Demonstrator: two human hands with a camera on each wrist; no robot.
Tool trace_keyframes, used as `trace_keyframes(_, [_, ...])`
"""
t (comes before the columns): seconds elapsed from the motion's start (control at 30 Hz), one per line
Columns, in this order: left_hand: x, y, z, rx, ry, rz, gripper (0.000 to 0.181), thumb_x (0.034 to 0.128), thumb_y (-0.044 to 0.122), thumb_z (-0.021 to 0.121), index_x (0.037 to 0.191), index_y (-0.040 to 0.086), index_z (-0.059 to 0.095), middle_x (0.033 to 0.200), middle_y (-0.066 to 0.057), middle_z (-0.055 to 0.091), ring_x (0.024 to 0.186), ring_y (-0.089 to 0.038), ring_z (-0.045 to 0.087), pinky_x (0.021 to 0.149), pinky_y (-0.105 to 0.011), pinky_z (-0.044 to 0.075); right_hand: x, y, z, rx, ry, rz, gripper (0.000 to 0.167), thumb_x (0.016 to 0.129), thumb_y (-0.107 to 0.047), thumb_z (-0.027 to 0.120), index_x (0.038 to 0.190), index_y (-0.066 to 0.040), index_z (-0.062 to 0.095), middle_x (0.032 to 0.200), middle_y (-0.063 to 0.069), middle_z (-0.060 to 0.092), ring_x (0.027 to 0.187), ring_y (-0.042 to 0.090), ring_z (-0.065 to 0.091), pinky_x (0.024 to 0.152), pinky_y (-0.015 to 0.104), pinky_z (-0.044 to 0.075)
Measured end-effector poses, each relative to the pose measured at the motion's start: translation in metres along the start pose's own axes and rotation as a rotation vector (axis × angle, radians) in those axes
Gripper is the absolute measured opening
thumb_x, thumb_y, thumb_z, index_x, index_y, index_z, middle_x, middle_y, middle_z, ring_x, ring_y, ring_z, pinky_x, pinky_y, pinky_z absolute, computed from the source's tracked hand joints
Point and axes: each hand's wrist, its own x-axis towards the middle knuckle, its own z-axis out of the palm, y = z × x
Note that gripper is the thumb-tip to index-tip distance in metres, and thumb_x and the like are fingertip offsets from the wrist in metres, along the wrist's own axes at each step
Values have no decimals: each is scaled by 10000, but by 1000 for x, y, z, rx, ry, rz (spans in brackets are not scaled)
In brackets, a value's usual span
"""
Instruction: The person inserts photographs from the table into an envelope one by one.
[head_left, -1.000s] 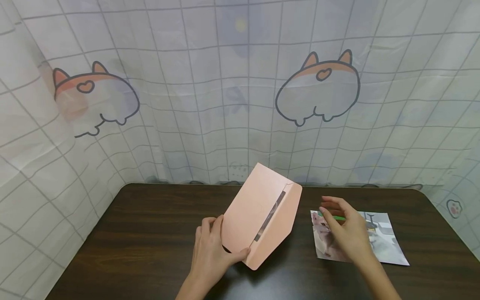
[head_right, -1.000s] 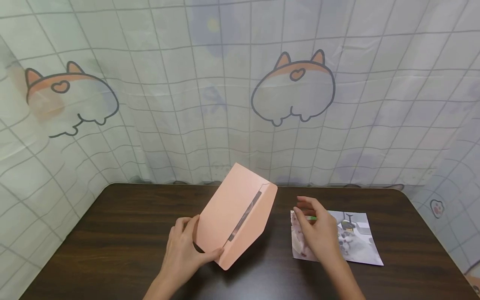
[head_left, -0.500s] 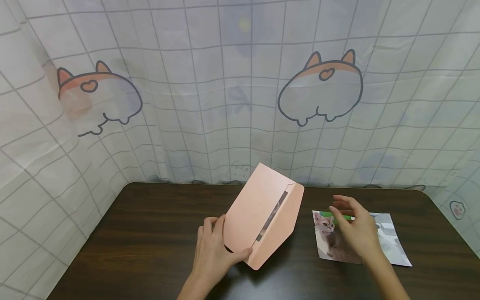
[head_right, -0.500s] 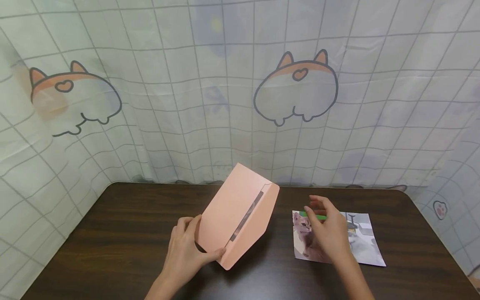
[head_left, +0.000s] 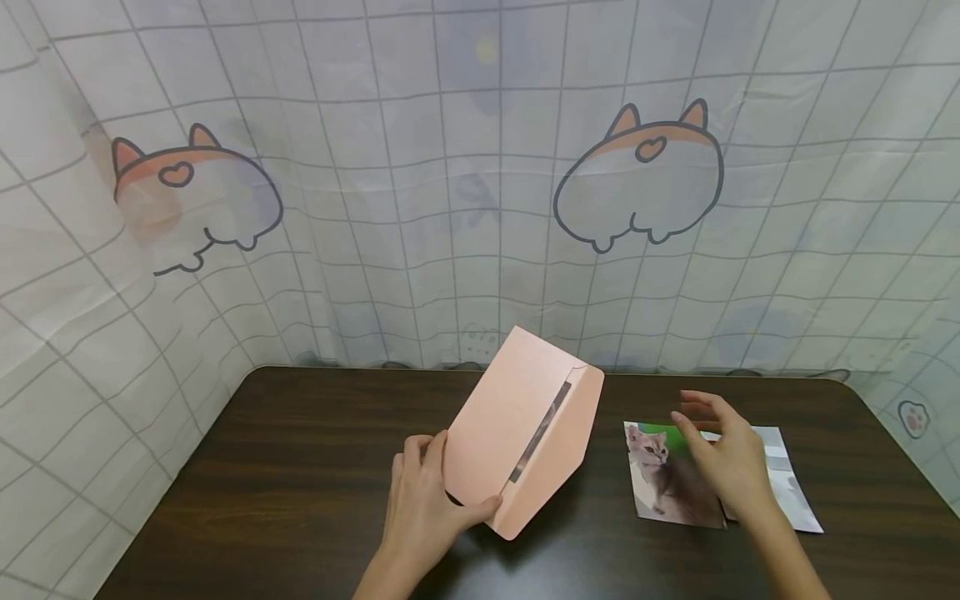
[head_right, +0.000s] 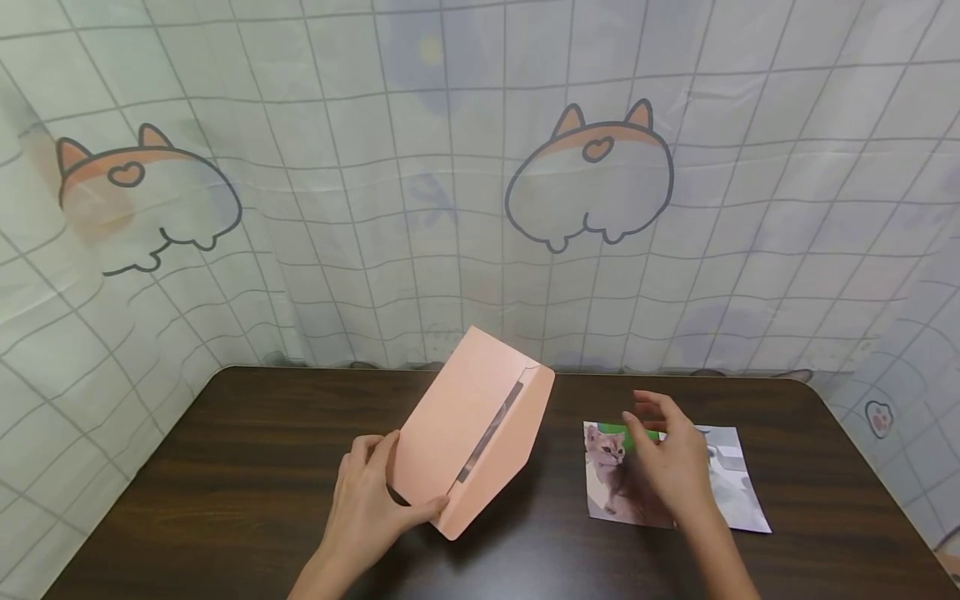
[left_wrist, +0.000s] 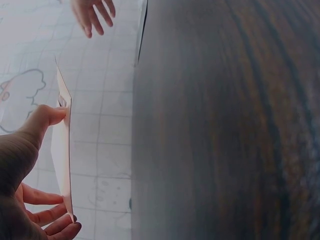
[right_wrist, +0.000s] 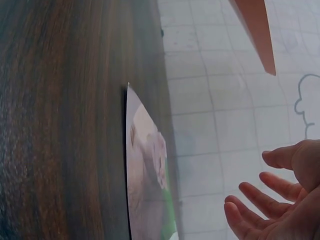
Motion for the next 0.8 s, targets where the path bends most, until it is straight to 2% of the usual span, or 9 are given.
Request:
trace_keyframes(0.13, [0,0,0,-1,2,2,938,623,451,985,1364,-9,640,1222,-147,545,1005,-295,506,786,-398,485,1,3,-1,-10,-18,24,380,1023,-123,687,1366,23,610,1229,286,715,1091,478,702,684,163,485])
trace_keyframes(0.47, [0,0,-1,6,-1,2,944,625,456,982,1367,-14,636,1225,-152,546,1004,-295,505,788,-401,486,3,12,-4,-11,-40,47,410,1030,-132,678,1388,44,586,1256,336,684,1098,546,682,638,229,503])
trace_keyframes(0.8, [0,2,0,7,-31,-12,958,629,460,978,1379,-23,628,1248,-163,546,1021,-309,509,814,-420,493,4,20,-6,-23,-45,76,427,1034,-149,668,1397,57,576,1266,345,671,1093,556,676,690,346,554])
